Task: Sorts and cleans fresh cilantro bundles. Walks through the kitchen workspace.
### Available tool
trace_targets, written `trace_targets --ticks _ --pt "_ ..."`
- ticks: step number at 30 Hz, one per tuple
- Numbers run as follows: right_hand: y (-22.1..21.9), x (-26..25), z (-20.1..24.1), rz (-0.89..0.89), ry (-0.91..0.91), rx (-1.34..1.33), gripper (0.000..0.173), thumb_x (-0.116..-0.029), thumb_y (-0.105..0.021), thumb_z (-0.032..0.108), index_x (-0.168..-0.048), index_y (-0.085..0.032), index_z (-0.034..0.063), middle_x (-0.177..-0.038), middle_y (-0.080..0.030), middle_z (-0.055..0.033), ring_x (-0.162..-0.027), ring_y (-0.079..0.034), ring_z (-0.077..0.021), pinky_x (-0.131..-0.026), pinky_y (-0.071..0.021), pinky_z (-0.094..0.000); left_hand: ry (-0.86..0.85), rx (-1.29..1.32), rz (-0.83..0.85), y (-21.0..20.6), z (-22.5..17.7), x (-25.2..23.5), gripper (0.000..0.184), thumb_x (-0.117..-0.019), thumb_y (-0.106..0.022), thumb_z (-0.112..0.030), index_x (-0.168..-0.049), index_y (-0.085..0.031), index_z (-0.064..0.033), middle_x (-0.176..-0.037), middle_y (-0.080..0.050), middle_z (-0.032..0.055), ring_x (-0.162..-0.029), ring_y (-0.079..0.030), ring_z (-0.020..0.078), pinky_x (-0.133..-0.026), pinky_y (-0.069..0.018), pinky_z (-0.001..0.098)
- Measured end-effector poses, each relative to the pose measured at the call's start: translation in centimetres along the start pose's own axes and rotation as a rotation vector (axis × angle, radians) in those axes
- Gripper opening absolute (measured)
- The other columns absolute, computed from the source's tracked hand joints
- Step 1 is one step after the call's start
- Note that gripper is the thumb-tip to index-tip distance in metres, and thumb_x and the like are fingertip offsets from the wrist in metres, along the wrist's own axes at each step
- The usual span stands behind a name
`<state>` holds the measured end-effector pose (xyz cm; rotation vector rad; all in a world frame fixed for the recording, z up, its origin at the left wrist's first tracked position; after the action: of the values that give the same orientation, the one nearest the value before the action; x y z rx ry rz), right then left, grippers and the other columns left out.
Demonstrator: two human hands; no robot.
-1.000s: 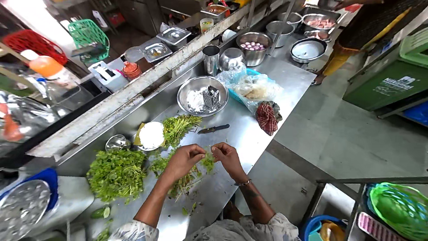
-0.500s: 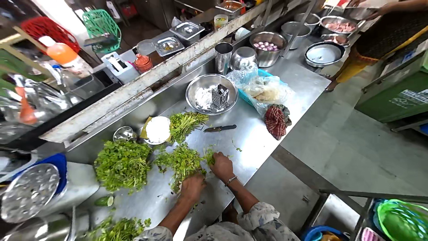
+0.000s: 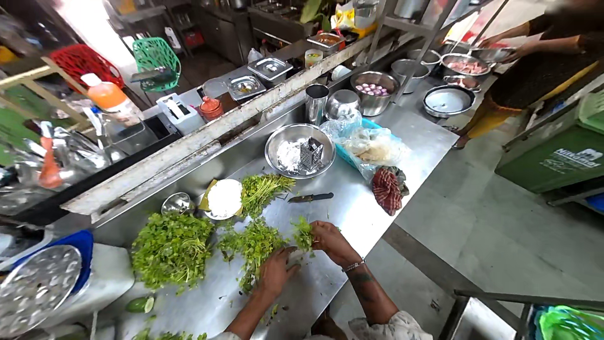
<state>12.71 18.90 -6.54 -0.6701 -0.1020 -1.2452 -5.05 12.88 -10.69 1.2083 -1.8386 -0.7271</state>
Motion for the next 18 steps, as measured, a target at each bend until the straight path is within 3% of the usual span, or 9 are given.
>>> trace_targets --ticks 2,5,8,10,12,14,18 --pt "-0.6 0.6 0.8 0.040 0.022 -0.120 0.019 -0.1040 -0.049 0.016 -0.109 -0.060 0.0007 -0.092 -0.071 -0.0130 -0.080 -0.071 -0.0215 -0.072 -0.0609 -0.0396 -0.048 0.189 -0.039 0.6 -0.9 -0.1 0.063 -0.0918 -0.068 -0.057 -0.140 -0.062 -0.0178 -0.101 -0.071 0.0054 -0.087 -0.067 0.0213 -0.085 -0.0566 0.0427" --pt "-1.8 1.7 1.3 0.098 0.048 -0.247 0.018 -0.1021 -0.050 0.015 -0.109 -0.061 0.0018 -0.094 -0.072 -0.0130 -0.083 -0.072 -0.0213 -0.075 -0.0610 -0.0394 -0.077 0.412 -0.011 0.6 -1.8 0.3 0.057 -0.0923 -0.069 -0.055 -0.122 -0.066 -0.0068 -0.093 -0.068 0.0029 -0.082 -0.064 0.0153 -0.080 -0.0559 0.0357" --pt "-3.2 2.6 2.2 0.137 0.065 -0.311 0.022 -0.1018 -0.051 0.016 -0.113 -0.061 0.0004 -0.098 -0.072 -0.0152 -0.087 -0.072 -0.0223 -0.079 -0.0614 -0.0404 -0.092 0.615 -0.024 1.4 -2.2 0.9 0.044 -0.0948 -0.070 -0.048 -0.121 -0.070 -0.0118 -0.086 -0.066 -0.0006 -0.075 -0.062 0.0110 -0.074 -0.0546 0.0307" --pt "-4.2 3.0 2.8 0.142 0.058 -0.336 0.024 -0.1036 -0.048 0.016 -0.115 -0.060 -0.0005 -0.099 -0.072 -0.0165 -0.087 -0.072 -0.0234 -0.080 -0.0618 -0.0418 -0.129 0.780 0.004 2.1 -2.3 1.7 0.035 -0.0981 -0.069 -0.038 -0.126 -0.072 -0.0174 -0.077 -0.064 -0.0005 -0.064 -0.060 0.0111 -0.062 -0.0535 0.0290" --pt "-5.3 3.2 3.3 0.141 0.049 -0.335 0.022 -0.1035 -0.048 0.018 -0.109 -0.062 0.0017 -0.094 -0.072 -0.0139 -0.081 -0.071 -0.0201 -0.074 -0.0608 -0.0375 -0.154 0.954 0.044 3.1 -2.5 2.7 0.025 -0.1021 -0.064 -0.026 -0.121 -0.073 -0.0114 -0.079 -0.069 0.0046 -0.061 -0.064 0.0144 -0.058 -0.0574 0.0313" --pt "-6.7 3.3 3.4 0.146 0.047 -0.319 0.021 -0.1034 -0.050 0.018 -0.107 -0.064 0.0023 -0.092 -0.072 -0.0129 -0.079 -0.071 -0.0183 -0.072 -0.0607 -0.0352 -0.119 1.081 0.024 4.4 -1.9 4.2 0.023 -0.1045 -0.059 -0.022 -0.114 -0.071 -0.0044 -0.084 -0.072 0.0079 -0.067 -0.069 0.0173 -0.063 -0.0609 0.0334" --pt "-10.1 2.3 2.9 0.135 0.099 -0.055 0.020 -0.1026 -0.054 0.016 -0.103 -0.066 0.0000 -0.088 -0.070 -0.0125 -0.077 -0.069 -0.0189 -0.071 -0.0608 -0.0365 0.055 1.345 -0.192 7.7 1.8 8.1 0.027 -0.1056 -0.056 -0.020 -0.114 -0.070 0.0010 -0.097 -0.072 0.0114 -0.074 -0.070 0.0190 -0.065 -0.0618 0.0340"
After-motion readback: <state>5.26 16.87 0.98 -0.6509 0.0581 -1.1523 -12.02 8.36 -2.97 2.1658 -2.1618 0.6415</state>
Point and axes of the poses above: each hand's wrist, its own x-axis away from the middle knuckle, its own y-axis out of the back of the hand, z = x × y, the point moved 7 cm from there along -x, towards the middle knuckle
